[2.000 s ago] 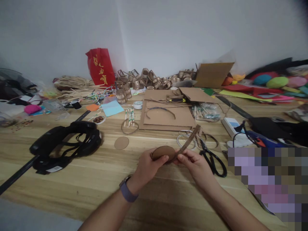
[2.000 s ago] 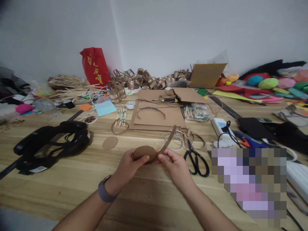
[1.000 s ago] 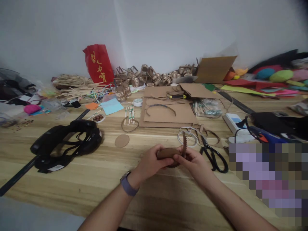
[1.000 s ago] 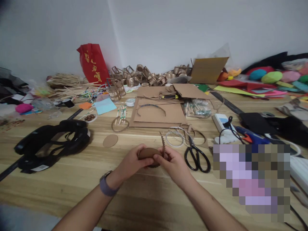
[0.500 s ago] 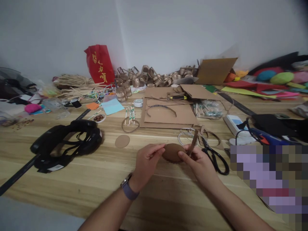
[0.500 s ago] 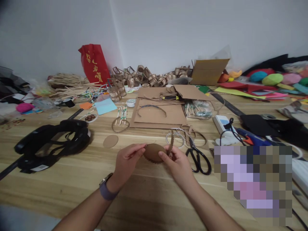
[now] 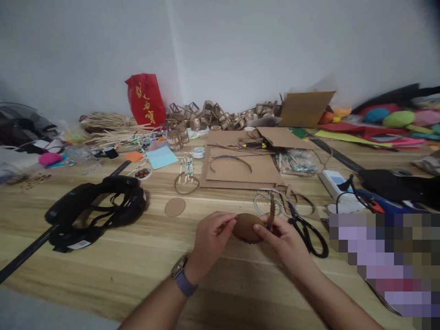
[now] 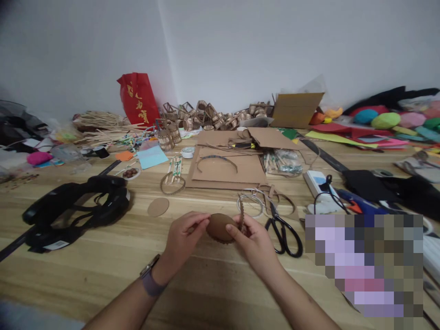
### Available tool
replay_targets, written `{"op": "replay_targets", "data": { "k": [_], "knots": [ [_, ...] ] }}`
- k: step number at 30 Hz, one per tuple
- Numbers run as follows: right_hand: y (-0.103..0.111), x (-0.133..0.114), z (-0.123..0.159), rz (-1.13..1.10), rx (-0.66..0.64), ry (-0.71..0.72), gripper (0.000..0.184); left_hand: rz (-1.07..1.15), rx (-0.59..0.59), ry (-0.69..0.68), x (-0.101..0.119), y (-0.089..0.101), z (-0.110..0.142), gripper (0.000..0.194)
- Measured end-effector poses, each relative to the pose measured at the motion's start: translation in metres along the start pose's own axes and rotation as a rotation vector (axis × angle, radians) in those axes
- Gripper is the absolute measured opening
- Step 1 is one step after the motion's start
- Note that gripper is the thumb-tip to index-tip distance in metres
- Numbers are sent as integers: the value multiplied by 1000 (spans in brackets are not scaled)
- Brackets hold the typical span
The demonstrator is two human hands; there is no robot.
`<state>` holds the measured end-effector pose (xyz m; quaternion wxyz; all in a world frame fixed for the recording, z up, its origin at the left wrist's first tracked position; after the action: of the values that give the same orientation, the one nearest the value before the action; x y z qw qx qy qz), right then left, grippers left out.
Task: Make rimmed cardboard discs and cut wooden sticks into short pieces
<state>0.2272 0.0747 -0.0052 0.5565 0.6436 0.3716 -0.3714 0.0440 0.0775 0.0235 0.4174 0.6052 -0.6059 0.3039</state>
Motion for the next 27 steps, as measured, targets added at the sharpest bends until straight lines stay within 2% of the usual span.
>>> {"op": "replay_targets", "data": {
  "k": [7,14,21,27],
  "knots": [
    [-3,1,0,-35,-11,-32,37,141,104,183,-11,1,3,15],
    [-7,2,1,-66,-16,-32,37,262,191,284,-22,0,5,14],
    [-2,-2,0,16,-42,17,32,252,93,262,-14,2,1,10],
    [-2,-2,-1,21,-72,35,28,275,27,154,-10,2,-1,7]
  ]
}}
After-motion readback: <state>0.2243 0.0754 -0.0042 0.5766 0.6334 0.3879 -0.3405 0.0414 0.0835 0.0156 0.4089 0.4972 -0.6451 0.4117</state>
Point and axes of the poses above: each hand's wrist, its own z-axis away from the middle knuckle, its own y-axis out of the back of the hand, x = y × z, the point moved 6 cm from there along -z, towards the middle knuckle, and after that the axes turned 15 degrees about z, right-handed, at the moved point
